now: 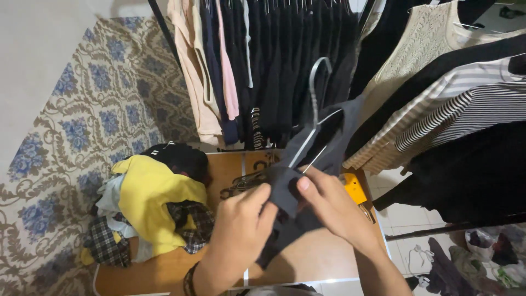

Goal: Tagging various shirts with a tagging gun and placing them on hangers before hanging them on a rack.

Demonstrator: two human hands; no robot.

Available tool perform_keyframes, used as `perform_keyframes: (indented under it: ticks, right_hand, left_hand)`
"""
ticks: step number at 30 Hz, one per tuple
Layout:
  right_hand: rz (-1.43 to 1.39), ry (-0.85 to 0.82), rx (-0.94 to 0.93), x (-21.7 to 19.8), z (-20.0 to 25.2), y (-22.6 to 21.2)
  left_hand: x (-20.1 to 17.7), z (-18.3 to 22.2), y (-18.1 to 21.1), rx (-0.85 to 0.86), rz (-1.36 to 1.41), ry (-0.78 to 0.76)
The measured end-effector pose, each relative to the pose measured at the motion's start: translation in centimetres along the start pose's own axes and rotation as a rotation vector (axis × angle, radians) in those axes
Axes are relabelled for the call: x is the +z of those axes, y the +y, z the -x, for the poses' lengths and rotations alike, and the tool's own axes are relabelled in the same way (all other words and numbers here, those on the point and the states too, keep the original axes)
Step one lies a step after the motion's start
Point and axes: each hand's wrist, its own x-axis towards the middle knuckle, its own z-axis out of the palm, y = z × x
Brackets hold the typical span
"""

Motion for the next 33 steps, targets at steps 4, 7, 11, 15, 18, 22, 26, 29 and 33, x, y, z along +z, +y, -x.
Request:
perform_keyframes:
  ticks: [4,7,11,15,18,22,26,29,33]
  right_hand:
    - [-0.164,-0.057,-0.214,-1.4,0.5,1.4]
    - [-0.29,-0.018,-0.053,-2.5,0.4,2.5]
    - [-0.669,0.058,-0.068,-5.7,0.7,6.8]
    - [-0.713,0.091,-0.021,-8.7,0.6,0.9]
    - [-0.725,0.213,0.143,-10.4,1.5,-1.2]
    - [-0.91,0.225,0.102,-12.9,2.7,-0.5]
    - [-0.83,0.342,0.053,-16.1,3.2,0.1]
    - [-0.65,0.386,0.089,-19.9,1.1,1.1]
    - [-0.384,0.317,0.028,-21.9,-4.0,-2.0]
  left_hand:
    - [2.2,-0.4,2.3,0.052,-0.009,-0.001]
    - [3.9,-1.2,4.3,0.081,-0.079,-0.046]
    - [5.1,-2.5,7.2,0.196,-0.109,-0.126]
    - [6.1,-3.5,8.9,0.296,0.048,-0.247]
    - [8.2,-4.0,9.9,0.356,0.071,-0.208]
    - [10.8,-4.8,11.7,0.378,0.026,-0.13]
    - [12.8,-5.9,13.6,0.407,0.056,-0.025]
    - [14.5,-8.0,14.2,0.418,0.103,0.043]
    - [17.4,-11.8,12.3,0.414,0.138,0.069]
